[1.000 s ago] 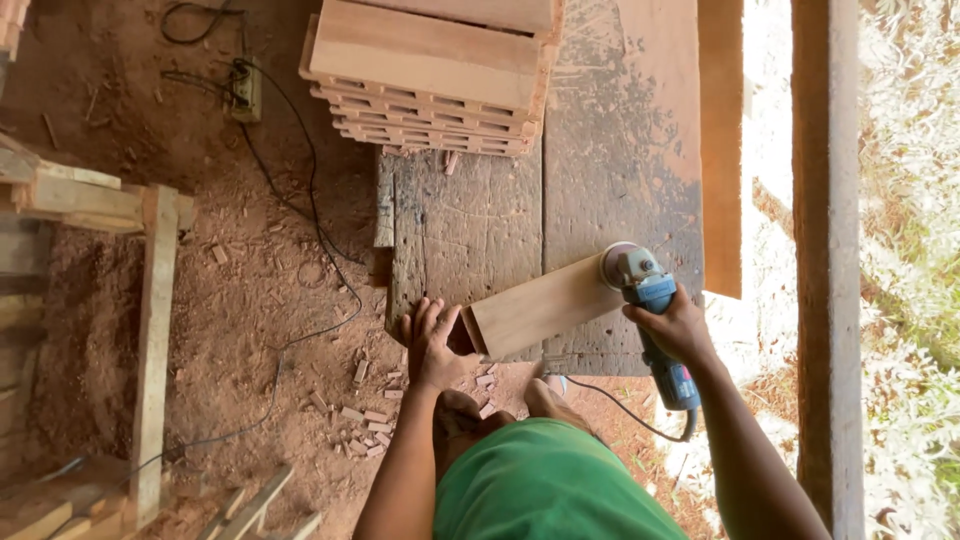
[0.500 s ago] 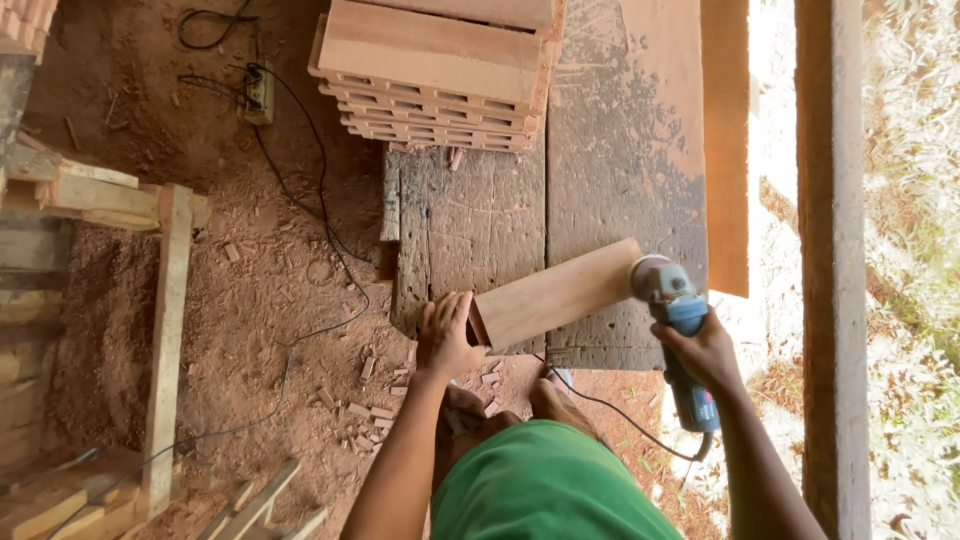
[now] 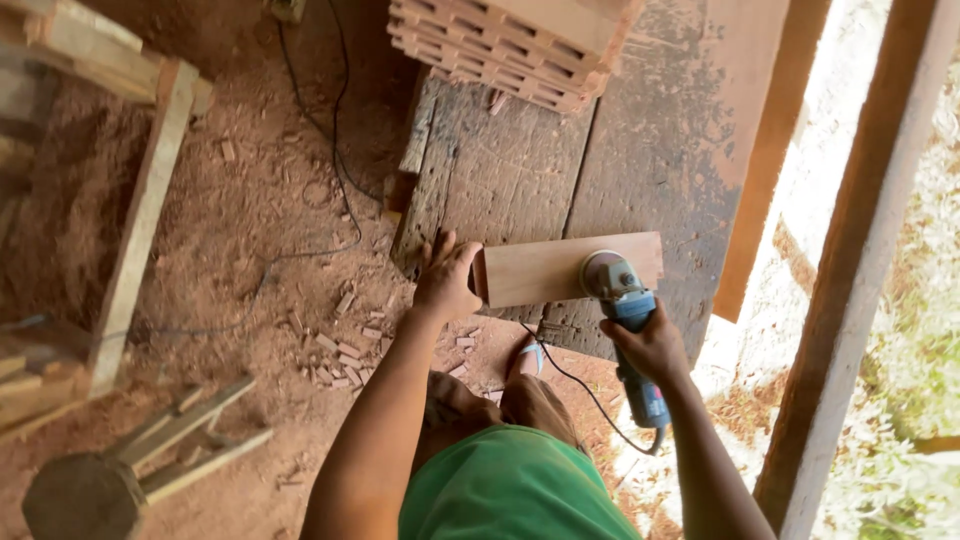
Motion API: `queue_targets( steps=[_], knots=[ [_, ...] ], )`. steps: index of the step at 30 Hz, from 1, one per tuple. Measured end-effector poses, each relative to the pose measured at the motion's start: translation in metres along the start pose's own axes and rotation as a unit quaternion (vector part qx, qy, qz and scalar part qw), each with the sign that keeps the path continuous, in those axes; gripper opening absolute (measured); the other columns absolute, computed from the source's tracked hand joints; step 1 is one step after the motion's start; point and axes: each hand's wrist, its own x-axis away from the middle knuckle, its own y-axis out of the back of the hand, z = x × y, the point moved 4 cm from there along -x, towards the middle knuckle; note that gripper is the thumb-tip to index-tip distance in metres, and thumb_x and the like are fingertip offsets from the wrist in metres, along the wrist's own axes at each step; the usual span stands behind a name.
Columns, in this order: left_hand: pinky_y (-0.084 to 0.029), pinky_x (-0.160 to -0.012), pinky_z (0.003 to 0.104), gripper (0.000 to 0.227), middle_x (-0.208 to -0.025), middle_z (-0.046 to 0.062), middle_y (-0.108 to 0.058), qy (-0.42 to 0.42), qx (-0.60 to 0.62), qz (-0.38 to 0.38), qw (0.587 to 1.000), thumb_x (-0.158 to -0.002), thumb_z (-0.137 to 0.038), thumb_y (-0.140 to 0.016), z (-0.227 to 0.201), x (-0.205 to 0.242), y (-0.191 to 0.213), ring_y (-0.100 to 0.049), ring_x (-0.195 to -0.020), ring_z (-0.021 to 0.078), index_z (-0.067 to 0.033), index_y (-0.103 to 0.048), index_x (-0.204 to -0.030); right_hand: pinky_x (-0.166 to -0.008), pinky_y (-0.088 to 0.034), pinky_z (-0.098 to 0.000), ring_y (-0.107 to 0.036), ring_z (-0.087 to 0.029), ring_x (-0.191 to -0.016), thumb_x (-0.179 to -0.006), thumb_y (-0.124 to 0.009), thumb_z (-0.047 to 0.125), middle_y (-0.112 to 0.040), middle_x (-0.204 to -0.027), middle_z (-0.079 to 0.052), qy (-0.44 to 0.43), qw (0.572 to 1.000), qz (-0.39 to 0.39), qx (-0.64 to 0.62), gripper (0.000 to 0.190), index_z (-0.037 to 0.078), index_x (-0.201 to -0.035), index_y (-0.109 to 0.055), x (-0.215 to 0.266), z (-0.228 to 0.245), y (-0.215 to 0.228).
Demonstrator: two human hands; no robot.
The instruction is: Processing wooden blocks using an electric planer and an angle grinder for finishing.
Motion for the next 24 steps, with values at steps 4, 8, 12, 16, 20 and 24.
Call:
queue_targets(
  steps=[4, 8, 12, 16, 20, 24],
  knots=[
    [-0.012, -0.124, 0.061, 0.089, -0.152, 0.003, -0.054, 0.009, 0.024, -0.010, 1.000, -0.061, -0.016, -0.077, -0.001, 0.003, 0.001, -0.028, -0.155, 0.0307, -0.0203, -0.048, -0.145, -0.096, -0.048, -0.0638, -0.063, -0.051, -0.114, -0.072, -0.085, 0.045, -0.070, -0.109, -0.030, 0.027, 0.999, 0.030, 0.025, 0.066, 0.014, -0.121, -0.054, 0.010, 0.023, -0.025],
    [-0.009, -0.125, 0.061, 0.090, -0.154, 0.002, -0.052, 0.010, 0.046, -0.016, 0.999, -0.062, -0.014, -0.075, -0.004, 0.008, 0.006, -0.025, -0.156, 0.0301, -0.0209, -0.047, -0.146, -0.097, -0.048, -0.0639, -0.063, -0.051, -0.113, -0.071, -0.084, 0.048, -0.069, -0.108, -0.031, 0.072, 0.994, 0.058, 0.052, 0.073, 0.018, -0.129, -0.052, 0.014, 0.040, -0.046],
    [-0.007, -0.126, 0.059, 0.090, -0.154, 0.002, -0.052, 0.013, 0.064, -0.018, 0.998, -0.062, -0.013, -0.076, -0.011, 0.016, 0.018, -0.026, -0.156, 0.0298, -0.0229, -0.046, -0.146, -0.095, -0.048, -0.0653, -0.064, -0.052, -0.112, -0.072, -0.081, 0.057, -0.069, -0.108, -0.032, 0.111, 0.987, 0.090, 0.068, 0.083, 0.020, -0.139, -0.048, 0.017, 0.057, -0.064],
    [-0.006, -0.126, 0.058, 0.089, -0.155, 0.002, -0.052, 0.020, 0.071, -0.021, 0.997, -0.063, -0.012, -0.073, -0.011, 0.015, 0.016, -0.025, -0.156, 0.0284, -0.0228, -0.046, -0.147, -0.095, -0.048, -0.0663, -0.064, -0.053, -0.111, -0.072, -0.080, 0.055, -0.069, -0.107, -0.034, 0.100, 0.990, 0.084, 0.057, 0.085, 0.018, -0.141, -0.047, 0.019, 0.051, -0.055],
    [-0.006, -0.126, 0.058, 0.090, -0.155, 0.002, -0.051, 0.026, 0.064, -0.020, 0.997, -0.063, -0.010, -0.071, -0.007, 0.009, 0.009, -0.025, -0.156, 0.0282, -0.0220, -0.046, -0.149, -0.098, -0.048, -0.0645, -0.063, -0.053, -0.113, -0.072, -0.081, 0.054, -0.069, -0.109, -0.033, 0.073, 0.995, 0.053, 0.041, 0.079, 0.017, -0.135, -0.050, 0.001, 0.022, -0.036],
    [-0.006, -0.126, 0.058, 0.090, -0.155, 0.001, -0.051, 0.036, 0.061, -0.019, 0.997, -0.063, -0.008, -0.069, -0.004, 0.008, 0.003, -0.024, -0.157, 0.0275, -0.0229, -0.045, -0.149, -0.099, -0.047, -0.0622, -0.063, -0.048, -0.116, -0.070, -0.083, 0.053, -0.070, -0.111, -0.029, 0.028, 0.998, 0.030, 0.044, 0.075, 0.018, -0.129, -0.052, -0.008, -0.003, -0.021]
  ],
)
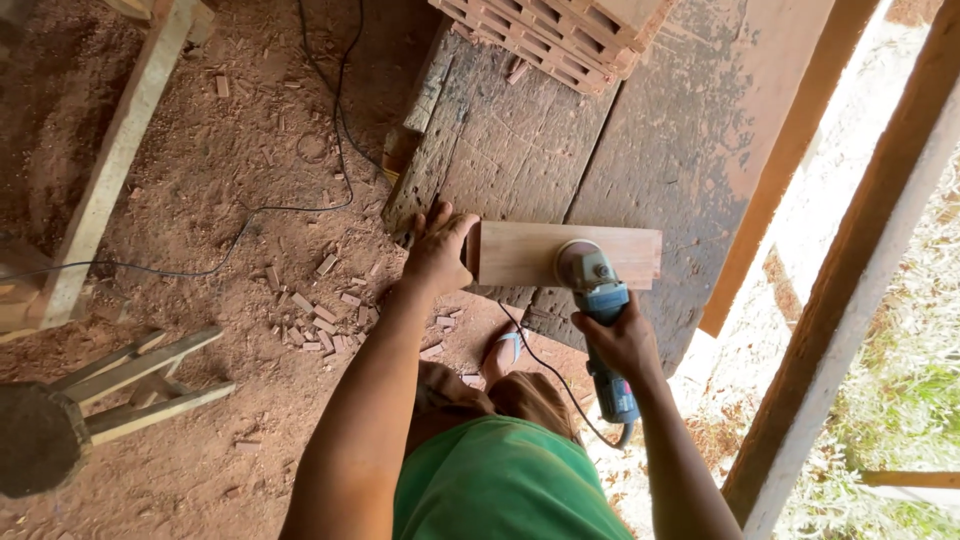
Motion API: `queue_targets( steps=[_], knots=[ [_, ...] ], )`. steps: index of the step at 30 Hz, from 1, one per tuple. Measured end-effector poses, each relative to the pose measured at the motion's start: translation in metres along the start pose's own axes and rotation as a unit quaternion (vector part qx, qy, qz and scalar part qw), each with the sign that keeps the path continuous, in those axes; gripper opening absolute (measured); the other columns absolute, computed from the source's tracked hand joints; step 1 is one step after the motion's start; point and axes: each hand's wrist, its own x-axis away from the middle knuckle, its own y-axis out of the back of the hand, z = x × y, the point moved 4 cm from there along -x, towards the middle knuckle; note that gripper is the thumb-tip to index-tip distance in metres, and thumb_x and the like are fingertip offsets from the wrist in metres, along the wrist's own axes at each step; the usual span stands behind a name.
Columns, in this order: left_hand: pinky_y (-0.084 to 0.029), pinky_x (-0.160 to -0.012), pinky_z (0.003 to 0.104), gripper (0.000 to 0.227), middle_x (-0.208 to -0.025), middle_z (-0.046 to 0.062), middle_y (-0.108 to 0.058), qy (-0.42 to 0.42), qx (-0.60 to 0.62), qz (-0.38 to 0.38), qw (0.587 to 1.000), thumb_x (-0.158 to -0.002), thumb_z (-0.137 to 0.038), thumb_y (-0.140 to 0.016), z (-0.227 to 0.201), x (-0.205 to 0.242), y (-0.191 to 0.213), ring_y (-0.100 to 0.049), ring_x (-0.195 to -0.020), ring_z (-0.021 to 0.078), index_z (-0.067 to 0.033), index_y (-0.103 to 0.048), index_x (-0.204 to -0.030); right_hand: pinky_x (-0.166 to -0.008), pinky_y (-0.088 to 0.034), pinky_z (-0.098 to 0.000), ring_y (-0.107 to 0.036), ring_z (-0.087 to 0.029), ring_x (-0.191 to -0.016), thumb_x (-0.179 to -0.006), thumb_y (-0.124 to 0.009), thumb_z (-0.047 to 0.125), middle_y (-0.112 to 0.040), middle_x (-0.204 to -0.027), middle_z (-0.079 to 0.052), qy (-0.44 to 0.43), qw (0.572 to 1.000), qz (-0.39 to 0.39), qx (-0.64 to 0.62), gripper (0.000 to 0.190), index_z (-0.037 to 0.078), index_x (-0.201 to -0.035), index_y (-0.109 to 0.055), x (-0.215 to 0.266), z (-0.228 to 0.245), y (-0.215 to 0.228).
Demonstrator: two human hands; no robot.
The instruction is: Processing wooden blocks using an electric planer and an angle grinder for finishing.
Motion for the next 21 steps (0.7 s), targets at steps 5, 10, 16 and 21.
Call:
queue_targets(
  steps=[5, 10, 16, 21],
  knots=[
    [-0.009, -0.126, 0.060, 0.090, -0.155, 0.002, -0.051, 0.002, -0.002, -0.005, 1.000, -0.062, -0.006, -0.068, -0.003, 0.000, -0.004, -0.025, -0.156, 0.0291, -0.0218, -0.046, -0.149, -0.099, -0.048, -0.0609, -0.062, -0.048, -0.117, -0.068, -0.086, 0.055, -0.069, -0.113, -0.029, -0.017, 1.000, -0.022, -0.003, 0.077, 0.015, -0.127, -0.054, -0.021, -0.037, 0.020],
    [-0.010, -0.126, 0.060, 0.089, -0.156, 0.003, -0.051, 0.018, -0.019, -0.004, 1.000, -0.064, -0.003, -0.063, -0.007, 0.001, -0.004, -0.024, -0.156, 0.0292, -0.0223, -0.045, -0.150, -0.102, -0.048, -0.0592, -0.061, -0.048, -0.119, -0.068, -0.088, 0.052, -0.067, -0.117, -0.030, -0.028, 0.999, -0.032, -0.014, 0.078, 0.011, -0.125, -0.054, -0.022, -0.047, 0.044],
    [-0.013, -0.125, 0.060, 0.088, -0.158, 0.003, -0.048, 0.033, -0.012, -0.010, 0.999, -0.067, 0.000, -0.056, -0.007, 0.004, -0.014, -0.025, -0.156, 0.0300, -0.0232, -0.043, -0.151, -0.104, -0.046, -0.0575, -0.060, -0.046, -0.120, -0.074, -0.086, 0.051, -0.065, -0.119, -0.030, -0.046, 0.994, -0.097, -0.038, 0.076, 0.004, -0.126, -0.054, -0.016, -0.059, 0.090],
    [-0.011, -0.123, 0.064, 0.086, -0.149, 0.005, -0.057, 0.007, -0.028, -0.021, 0.999, -0.061, -0.012, -0.069, -0.024, 0.011, -0.032, -0.028, -0.155, 0.0333, -0.0212, -0.052, -0.145, -0.090, -0.047, -0.0573, -0.064, -0.043, -0.107, -0.079, -0.085, 0.044, -0.064, -0.106, -0.025, -0.049, 0.983, -0.131, -0.120, 0.068, 0.002, -0.123, -0.054, -0.013, -0.092, 0.119]
  ],
)
